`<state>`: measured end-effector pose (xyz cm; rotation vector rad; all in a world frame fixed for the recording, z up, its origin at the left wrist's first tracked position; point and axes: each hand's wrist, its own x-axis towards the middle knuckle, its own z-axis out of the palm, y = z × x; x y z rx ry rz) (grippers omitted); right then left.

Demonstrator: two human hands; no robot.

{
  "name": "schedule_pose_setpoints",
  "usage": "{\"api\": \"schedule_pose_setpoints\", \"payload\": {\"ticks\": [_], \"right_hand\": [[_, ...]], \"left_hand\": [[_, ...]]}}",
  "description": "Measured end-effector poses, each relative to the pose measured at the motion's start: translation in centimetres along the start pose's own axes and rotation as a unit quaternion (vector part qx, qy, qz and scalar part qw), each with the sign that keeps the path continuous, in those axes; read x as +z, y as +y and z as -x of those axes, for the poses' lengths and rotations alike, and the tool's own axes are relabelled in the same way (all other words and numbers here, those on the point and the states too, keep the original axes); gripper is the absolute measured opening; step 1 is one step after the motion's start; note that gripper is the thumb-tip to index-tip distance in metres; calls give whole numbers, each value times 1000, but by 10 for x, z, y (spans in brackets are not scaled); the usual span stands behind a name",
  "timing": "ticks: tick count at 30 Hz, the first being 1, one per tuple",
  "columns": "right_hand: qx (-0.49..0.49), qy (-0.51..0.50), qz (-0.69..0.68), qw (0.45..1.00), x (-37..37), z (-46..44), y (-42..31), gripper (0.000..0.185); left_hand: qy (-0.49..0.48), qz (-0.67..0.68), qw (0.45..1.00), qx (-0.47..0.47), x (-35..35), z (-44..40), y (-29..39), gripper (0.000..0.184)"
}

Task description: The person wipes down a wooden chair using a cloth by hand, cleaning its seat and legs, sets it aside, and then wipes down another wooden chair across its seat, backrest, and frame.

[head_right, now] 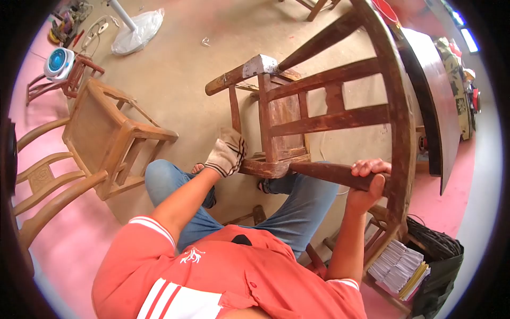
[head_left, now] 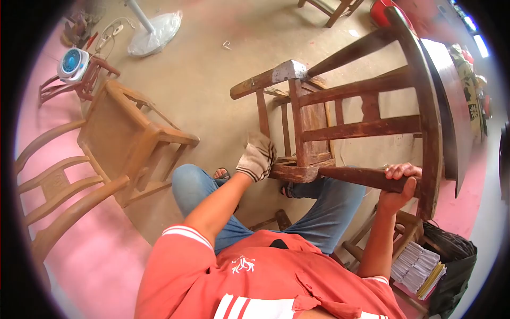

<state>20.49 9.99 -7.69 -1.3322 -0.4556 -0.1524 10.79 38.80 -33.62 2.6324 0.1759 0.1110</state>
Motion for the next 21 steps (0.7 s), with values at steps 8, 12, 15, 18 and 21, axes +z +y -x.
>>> {"api": "schedule_pose_setpoints", "payload": {"ticks": [8, 12, 15, 18, 21], "right_hand": [[8, 3, 16, 1000, 9, 3, -8, 32], [8, -6, 27, 1000, 11, 2, -10, 31], [4, -4, 23, 1000, 14, 2, -9, 33], [3, -5, 26, 1000, 15, 0, -11, 33], [3, -13, 36, 999, 13, 1, -10, 31]], "left_hand": [[77, 311, 942, -103, 38, -68, -52, 57], [41, -132, 973, -187, 0, -112, -14, 70], [14, -153, 972, -180, 11, -106, -7, 67], [29, -91, 983, -159, 0, -102, -2, 54], [-32, -44, 991, -126, -11, -101, -4, 34]]}}
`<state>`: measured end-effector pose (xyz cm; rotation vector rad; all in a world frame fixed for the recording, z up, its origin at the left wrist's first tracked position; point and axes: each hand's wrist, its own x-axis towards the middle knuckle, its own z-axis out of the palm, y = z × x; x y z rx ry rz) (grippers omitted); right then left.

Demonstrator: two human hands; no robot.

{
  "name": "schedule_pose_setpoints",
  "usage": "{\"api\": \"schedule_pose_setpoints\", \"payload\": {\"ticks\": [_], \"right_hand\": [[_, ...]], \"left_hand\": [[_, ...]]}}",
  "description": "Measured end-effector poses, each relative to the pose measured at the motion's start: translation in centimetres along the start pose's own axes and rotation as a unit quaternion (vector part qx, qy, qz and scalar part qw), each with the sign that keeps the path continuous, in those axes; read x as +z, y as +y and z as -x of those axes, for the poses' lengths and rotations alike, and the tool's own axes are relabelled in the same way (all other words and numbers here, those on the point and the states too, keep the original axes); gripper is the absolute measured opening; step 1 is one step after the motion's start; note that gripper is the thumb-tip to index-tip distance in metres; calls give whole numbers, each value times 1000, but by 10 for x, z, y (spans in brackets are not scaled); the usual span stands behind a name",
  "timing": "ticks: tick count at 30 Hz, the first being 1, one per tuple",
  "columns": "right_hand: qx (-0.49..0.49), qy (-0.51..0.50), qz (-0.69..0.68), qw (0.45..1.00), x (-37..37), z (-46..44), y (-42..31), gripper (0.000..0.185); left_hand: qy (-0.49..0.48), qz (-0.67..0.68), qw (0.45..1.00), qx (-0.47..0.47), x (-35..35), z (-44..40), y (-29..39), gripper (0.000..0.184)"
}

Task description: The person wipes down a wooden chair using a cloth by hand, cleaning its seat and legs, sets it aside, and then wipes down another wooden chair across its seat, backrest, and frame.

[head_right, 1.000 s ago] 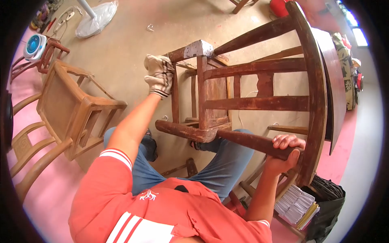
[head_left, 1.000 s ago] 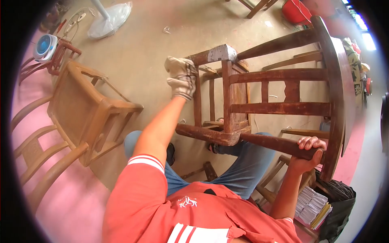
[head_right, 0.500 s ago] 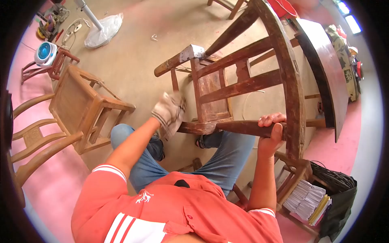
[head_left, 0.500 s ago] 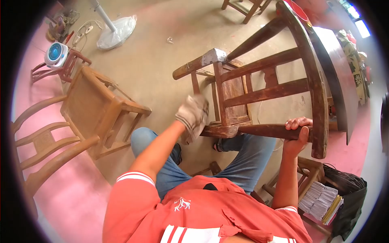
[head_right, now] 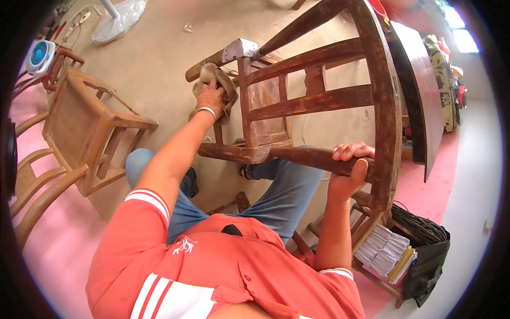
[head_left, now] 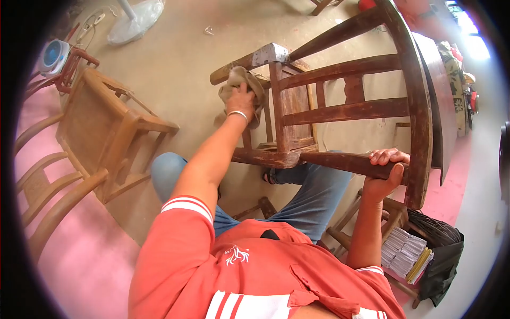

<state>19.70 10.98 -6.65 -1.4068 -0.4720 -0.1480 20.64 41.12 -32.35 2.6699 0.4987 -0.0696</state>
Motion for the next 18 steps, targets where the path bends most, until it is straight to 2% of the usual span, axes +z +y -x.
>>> {"api": "schedule_pose_setpoints", "payload": {"ticks": [1, 3, 6, 8, 10, 11, 12, 13, 15, 16, 17, 18], "right_hand": [[-5, 3, 3, 1000, -1, 0, 1, 31], [-2, 5, -8, 1000, -6, 0, 5, 30], [1, 12, -25, 1000, -6, 2, 4, 29], [1, 8, -17, 1000, -2, 1, 1, 29], [-2, 7, -19, 1000, 1, 2, -1, 29], [2, 6, -18, 1000, 2, 2, -1, 29], [1, 6, -23, 1000, 1, 1, 0, 29], [0, 7, -23, 1000, 1, 1, 0, 29], [4, 19, -18, 1000, 1, 3, 0, 29], [4, 20, -14, 1000, 1, 4, -1, 29], [2, 15, -14, 1000, 2, 4, -2, 29], [2, 9, -15, 1000, 3, 2, -2, 29]], "left_hand": [[3, -12, 1000, 25, -2, 11, 1, 28], [-52, -18, 997, 53, -4, 39, 7, 31], [-169, 26, 982, 81, -12, 90, 21, 33], [-155, 36, 985, 71, 9, 103, 19, 28], [-226, 106, 956, 152, 45, 93, -13, 29], [-114, 203, 922, 309, 42, 85, -28, 31], [-52, 384, 916, 107, 18, 84, -20, 34], [13, 535, 839, -101, -5, 83, -11, 38], [199, 338, 903, -175, -33, 54, -3, 44], [216, 359, 892, -169, -47, 39, 2, 51], [243, 270, 924, -119, -23, 13, -12, 52], [243, 275, 922, -120, -24, 6, -8, 52]]}}
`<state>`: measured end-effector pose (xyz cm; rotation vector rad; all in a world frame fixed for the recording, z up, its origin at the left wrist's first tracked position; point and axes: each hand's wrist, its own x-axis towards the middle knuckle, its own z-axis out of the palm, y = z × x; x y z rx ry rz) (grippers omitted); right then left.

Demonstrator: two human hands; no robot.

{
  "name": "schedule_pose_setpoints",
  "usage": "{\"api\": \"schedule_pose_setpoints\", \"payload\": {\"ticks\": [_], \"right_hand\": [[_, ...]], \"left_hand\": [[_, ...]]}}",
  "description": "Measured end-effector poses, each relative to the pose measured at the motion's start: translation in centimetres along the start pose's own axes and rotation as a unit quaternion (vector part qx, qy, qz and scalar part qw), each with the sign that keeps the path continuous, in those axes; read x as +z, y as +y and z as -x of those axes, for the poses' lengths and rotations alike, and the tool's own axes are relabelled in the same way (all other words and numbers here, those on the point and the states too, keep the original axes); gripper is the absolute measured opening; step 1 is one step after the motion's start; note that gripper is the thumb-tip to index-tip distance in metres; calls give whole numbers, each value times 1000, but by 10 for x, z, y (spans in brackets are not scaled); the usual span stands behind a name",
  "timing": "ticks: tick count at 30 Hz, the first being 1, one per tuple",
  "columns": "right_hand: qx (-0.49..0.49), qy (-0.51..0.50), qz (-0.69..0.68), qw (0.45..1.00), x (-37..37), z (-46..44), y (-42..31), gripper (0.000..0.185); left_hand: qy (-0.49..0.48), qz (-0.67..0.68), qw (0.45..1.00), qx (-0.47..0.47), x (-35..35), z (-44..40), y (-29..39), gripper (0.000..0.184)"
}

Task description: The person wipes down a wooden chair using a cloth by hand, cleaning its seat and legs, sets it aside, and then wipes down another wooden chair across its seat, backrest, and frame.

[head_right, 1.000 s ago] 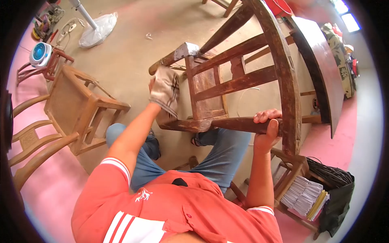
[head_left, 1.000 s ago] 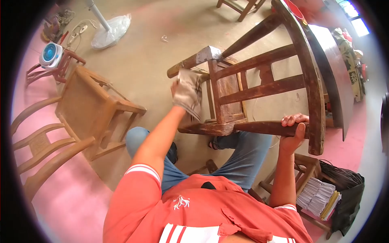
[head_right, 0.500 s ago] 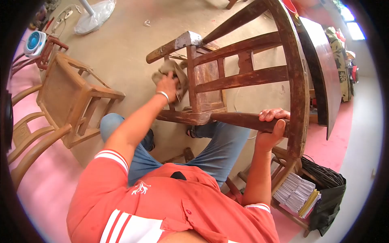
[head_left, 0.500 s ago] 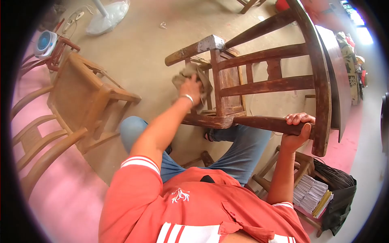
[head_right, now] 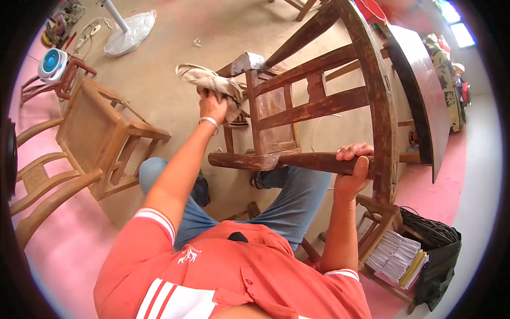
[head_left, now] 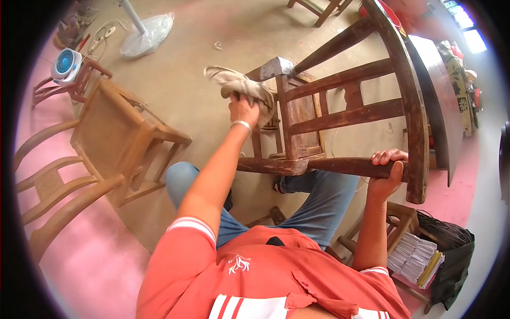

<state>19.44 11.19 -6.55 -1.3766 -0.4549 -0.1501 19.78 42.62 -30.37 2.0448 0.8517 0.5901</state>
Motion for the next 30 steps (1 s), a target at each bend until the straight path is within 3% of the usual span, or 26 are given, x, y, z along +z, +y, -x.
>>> {"api": "schedule_pose_setpoints", "payload": {"ticks": [2, 6, 7, 10, 11, 12, 13, 14, 16, 18, 20, 22, 24, 26, 28, 29, 30], "right_hand": [[-3, -6, 10, 1000, 1, 0, 0, 30], [-9, -6, 2, 1000, -3, -1, 2, 30], [-10, -13, -3, 1000, -5, -2, 4, 30], [-3, -8, 2, 1000, -9, -3, 6, 30], [2, 0, 5, 1000, -9, -2, 6, 30], [2, 1, 4, 1000, -11, -3, 6, 30], [-1, -2, 1, 1000, -13, -3, 7, 29], [-2, -4, -3, 1000, -14, -2, 9, 28], [3, -3, -4, 1000, -13, -2, 8, 27], [8, -9, -6, 1000, -12, -1, 7, 27], [5, 6, -13, 1000, -12, -2, 7, 29], [8, 4, -24, 1000, -15, -3, 11, 29], [20, 4, -27, 999, -21, -2, 7, 29], [18, 11, -33, 999, -19, -3, 11, 29], [18, 18, -20, 999, -13, -4, 11, 28], [20, 18, -6, 1000, -12, -2, 7, 26], [16, 18, 2, 1000, -13, 0, 4, 26]], "left_hand": [[-244, -190, 950, -38, 9, -2, 6, 58], [-287, -215, 933, -43, 9, 4, 4, 59], [-304, -221, 927, -18, 0, 7, 2, 54], [-350, -171, 919, -54, -3, 22, -27, 44], [-422, -312, 836, 160, -5, 27, -41, 40], [-403, -410, 720, 388, -13, 31, -45, 38], [-473, -53, 874, 95, -21, 48, -47, 36], [-428, 315, 817, -222, -34, 66, -43, 37], [-336, 260, 901, -84, -32, 117, -13, 40], [-216, 39, 966, 134, -46, 164, 55, 48], [-196, 6, 972, 131, -53, 191, 72, 57], [-168, 58, 978, 113, -44, 210, 39, 63], [-135, 41, 989, 40, -42, 235, 0, 67], [-119, -87, 987, -65, -18, 262, -84, 71], [-61, -146, 963, -218, 3, 257, -128, 64], [-116, -114, 896, -412, 10, 237, -147, 62], [-163, -75, 789, -588, 13, 216, -161, 60]]}}
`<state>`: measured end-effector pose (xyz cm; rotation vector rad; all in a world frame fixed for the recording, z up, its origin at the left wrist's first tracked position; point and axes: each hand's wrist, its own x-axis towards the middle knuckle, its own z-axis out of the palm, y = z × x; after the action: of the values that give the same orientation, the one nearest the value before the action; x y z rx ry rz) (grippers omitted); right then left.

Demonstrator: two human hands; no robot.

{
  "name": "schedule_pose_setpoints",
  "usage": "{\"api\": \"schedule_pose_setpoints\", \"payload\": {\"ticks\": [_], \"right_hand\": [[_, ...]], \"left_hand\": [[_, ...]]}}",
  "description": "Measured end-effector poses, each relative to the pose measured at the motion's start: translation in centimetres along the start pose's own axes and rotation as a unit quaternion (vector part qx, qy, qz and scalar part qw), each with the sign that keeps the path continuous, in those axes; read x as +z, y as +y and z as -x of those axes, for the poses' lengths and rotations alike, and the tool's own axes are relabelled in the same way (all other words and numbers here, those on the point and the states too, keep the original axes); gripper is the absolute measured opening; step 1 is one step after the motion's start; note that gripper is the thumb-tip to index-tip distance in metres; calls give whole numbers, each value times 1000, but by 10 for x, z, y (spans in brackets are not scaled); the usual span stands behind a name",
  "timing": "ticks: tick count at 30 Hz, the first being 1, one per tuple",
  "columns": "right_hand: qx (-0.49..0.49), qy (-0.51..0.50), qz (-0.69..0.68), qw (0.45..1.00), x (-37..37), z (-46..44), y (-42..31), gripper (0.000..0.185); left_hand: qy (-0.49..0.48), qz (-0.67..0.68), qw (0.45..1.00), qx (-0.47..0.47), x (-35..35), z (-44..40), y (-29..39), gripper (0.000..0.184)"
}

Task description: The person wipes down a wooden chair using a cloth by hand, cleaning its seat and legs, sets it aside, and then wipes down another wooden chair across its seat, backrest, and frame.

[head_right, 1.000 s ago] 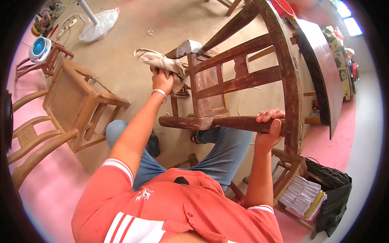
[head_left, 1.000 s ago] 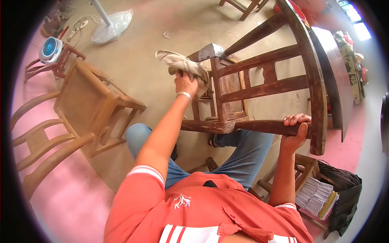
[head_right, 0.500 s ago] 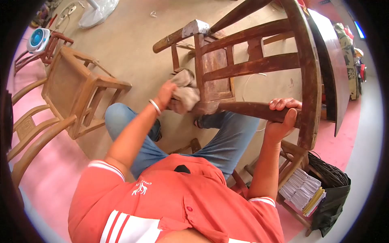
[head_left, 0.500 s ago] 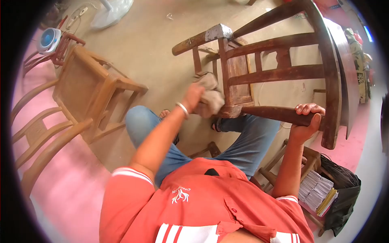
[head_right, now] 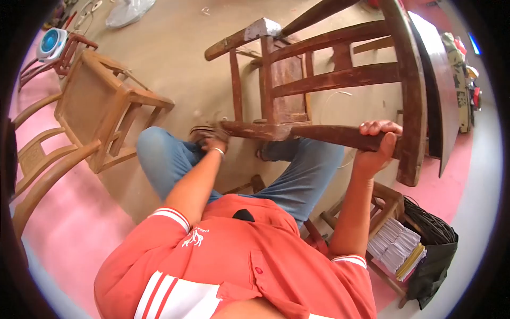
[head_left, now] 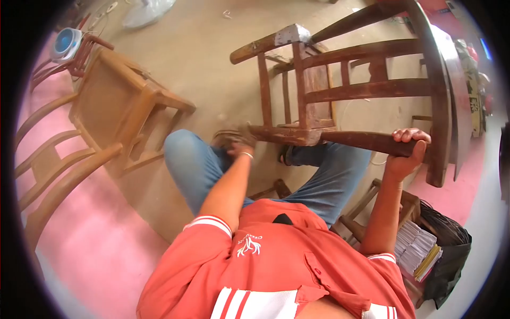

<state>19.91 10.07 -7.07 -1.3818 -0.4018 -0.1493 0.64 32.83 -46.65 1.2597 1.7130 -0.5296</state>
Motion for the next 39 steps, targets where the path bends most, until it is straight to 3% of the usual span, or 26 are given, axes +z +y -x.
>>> {"api": "schedule_pose_setpoints", "payload": {"ticks": [2, 4, 6, 8, 10, 12, 14, 18, 22, 24, 26, 28, 31, 33, 34, 35, 37, 38, 39], "right_hand": [[-14, -31, -3, 999, 1, -4, 2, 27], [-20, -15, 0, 1000, 1, -5, 4, 27], [0, 10, -11, 1000, -7, -10, 9, 27], [-2, 17, -10, 1000, -9, -14, 9, 26], [6, 37, -5, 999, -13, -16, 10, 26], [2, 30, -4, 1000, -13, -15, 10, 26], [-5, 26, -4, 1000, -11, -13, 10, 26], [-10, 9, -7, 1000, -1, -5, 6, 27], [-10, 19, -9, 1000, -1, -7, 6, 28], [-15, 28, -13, 999, -4, -8, 7, 29], [0, 18, -23, 1000, -9, -6, 9, 29], [1, 28, -24, 999, -7, -6, 9, 29], [7, 29, -21, 999, -6, -4, 6, 30], [15, 18, -45, 999, -5, -4, 5, 28], [9, 20, -48, 999, -4, -4, 5, 28], [6, 12, -30, 999, -2, -4, 4, 29], [5, 14, -7, 1000, 6, -2, 1, 30], [0, 15, -9, 1000, 6, -2, 1, 30], [3, 19, -13, 1000, 7, -1, 2, 31]], "left_hand": [[-94, 220, 970, -45, -20, 2, 22, 61], [-51, 158, 986, 12, -21, 35, 39, 59], [53, 71, 985, 146, -7, 42, 31, 63], [-9, 57, 977, 207, -20, 83, 32, 67], [-49, -1, 934, 353, -34, 120, 35, 62], [-131, 39, 904, 406, -59, 166, 60, 57], [-161, 164, 846, 481, -50, 144, 93, 53], [-52, 142, 746, 649, -37, 163, 233, 51], [29, -15, 764, 645, -31, 191, 264, 54], [-32, -75, 780, 620, -44, 194, 244, 55], [-67, -140, 762, 629, -40, 180, 200, 53], [-83, -155, 782, 598, -51, 215, 150, 51], [-107, -242, 765, 588, -75, 241, 118, 47], [-148, -328, 675, 645, -98, 260, 115, 38], [-143, -329, 671, 649, -98, 239, 124, 38], [-158, -329, 622, 693, -95, 198, 142, 34], [-65, -244, 592, 765, -101, 159, 188, 28], [44, -154, 603, 782, -102, 154, 216, 26], [-22, -3, 673, 739, -104, 172, 248, 26]]}}
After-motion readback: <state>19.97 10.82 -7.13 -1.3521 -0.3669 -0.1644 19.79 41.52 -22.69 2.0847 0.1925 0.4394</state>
